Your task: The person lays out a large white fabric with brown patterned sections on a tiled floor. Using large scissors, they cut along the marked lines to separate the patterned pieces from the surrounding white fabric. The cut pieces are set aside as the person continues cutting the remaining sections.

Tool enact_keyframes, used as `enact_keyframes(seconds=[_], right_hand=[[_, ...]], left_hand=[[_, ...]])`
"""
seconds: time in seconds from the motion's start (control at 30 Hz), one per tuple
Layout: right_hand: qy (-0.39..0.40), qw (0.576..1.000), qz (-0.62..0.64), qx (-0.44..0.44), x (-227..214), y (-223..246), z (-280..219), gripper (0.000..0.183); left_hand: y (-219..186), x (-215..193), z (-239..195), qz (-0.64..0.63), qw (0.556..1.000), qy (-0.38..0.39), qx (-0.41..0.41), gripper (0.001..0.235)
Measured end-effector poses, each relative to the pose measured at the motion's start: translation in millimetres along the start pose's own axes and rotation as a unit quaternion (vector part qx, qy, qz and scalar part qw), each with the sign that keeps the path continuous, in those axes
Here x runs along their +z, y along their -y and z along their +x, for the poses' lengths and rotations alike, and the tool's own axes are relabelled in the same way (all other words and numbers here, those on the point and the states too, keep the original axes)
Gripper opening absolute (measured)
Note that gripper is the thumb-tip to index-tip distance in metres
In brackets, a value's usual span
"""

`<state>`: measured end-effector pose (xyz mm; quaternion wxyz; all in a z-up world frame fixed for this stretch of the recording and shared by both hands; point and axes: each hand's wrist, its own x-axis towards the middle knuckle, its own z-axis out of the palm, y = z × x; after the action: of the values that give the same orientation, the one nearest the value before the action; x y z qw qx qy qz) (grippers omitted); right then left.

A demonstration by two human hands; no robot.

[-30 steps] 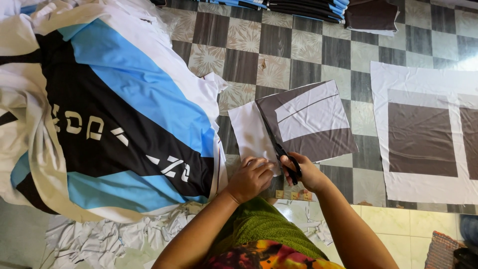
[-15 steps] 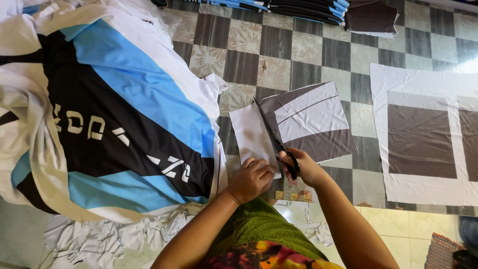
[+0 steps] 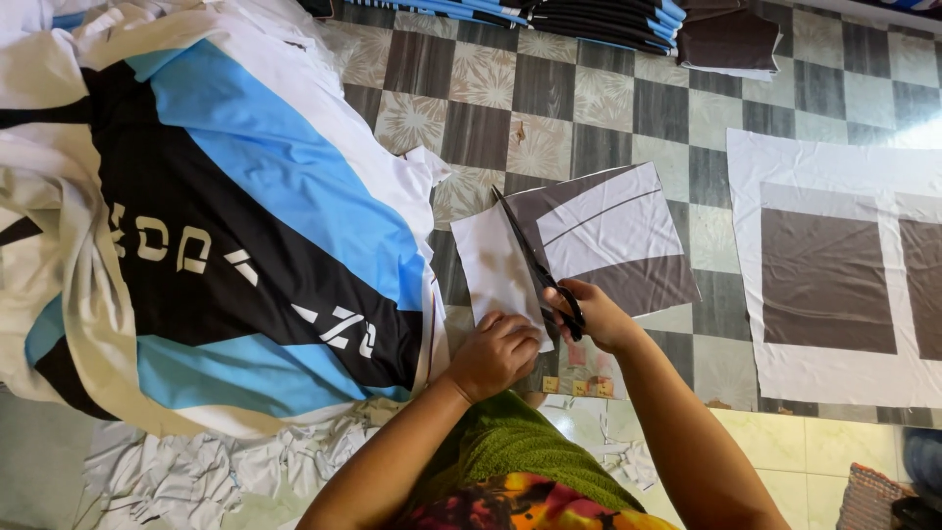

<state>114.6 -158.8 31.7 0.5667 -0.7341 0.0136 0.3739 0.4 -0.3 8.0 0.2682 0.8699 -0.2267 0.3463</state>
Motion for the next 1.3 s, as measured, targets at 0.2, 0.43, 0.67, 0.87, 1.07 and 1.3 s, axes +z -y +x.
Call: enact_keyframes(seconds=[0.2, 0.43, 0.67, 0.87, 1.07, 1.3], right_hand=[[0.004, 1.0, 0.005, -0.004, 1.4, 9.9, 6.4, 0.033], [-0.01, 0.999, 0.02, -0.038, -9.1, 20.2, -17.2, 0.021], [-0.093, 0.993, -0.027, -0.069, -77.3, -12.7, -72.7, 0.032], [-0.194, 0.979, 0.009, -0.065, -147.2, -53.4, -114.0, 0.029], [-0.272, 0.961, 0.045, -0.024, -248.4, -76.4, -142.3, 0.026], [-0.34, 0.937, 0.074, -0.001, -374.9, -109.2, -171.1, 0.024]], left_hand=[[3.6, 16.7, -12.6, -0.014, 0.999, 0.034, 0.022, 0.019], [-31.1, -43.2, 7.2, -0.161, 0.945, 0.223, -0.176, 0.021], [-15.7, -40.6, 68.2, -0.141, 0.753, 0.556, -0.323, 0.033], [-18.4, 91.0, 93.4, 0.021, 0.841, 0.375, -0.389, 0.075], [29.0, 177.4, 111.5, 0.212, 0.876, 0.273, -0.336, 0.086], [148.6, 161.5, 213.5, 0.237, 0.77, 0.489, -0.334, 0.08]])
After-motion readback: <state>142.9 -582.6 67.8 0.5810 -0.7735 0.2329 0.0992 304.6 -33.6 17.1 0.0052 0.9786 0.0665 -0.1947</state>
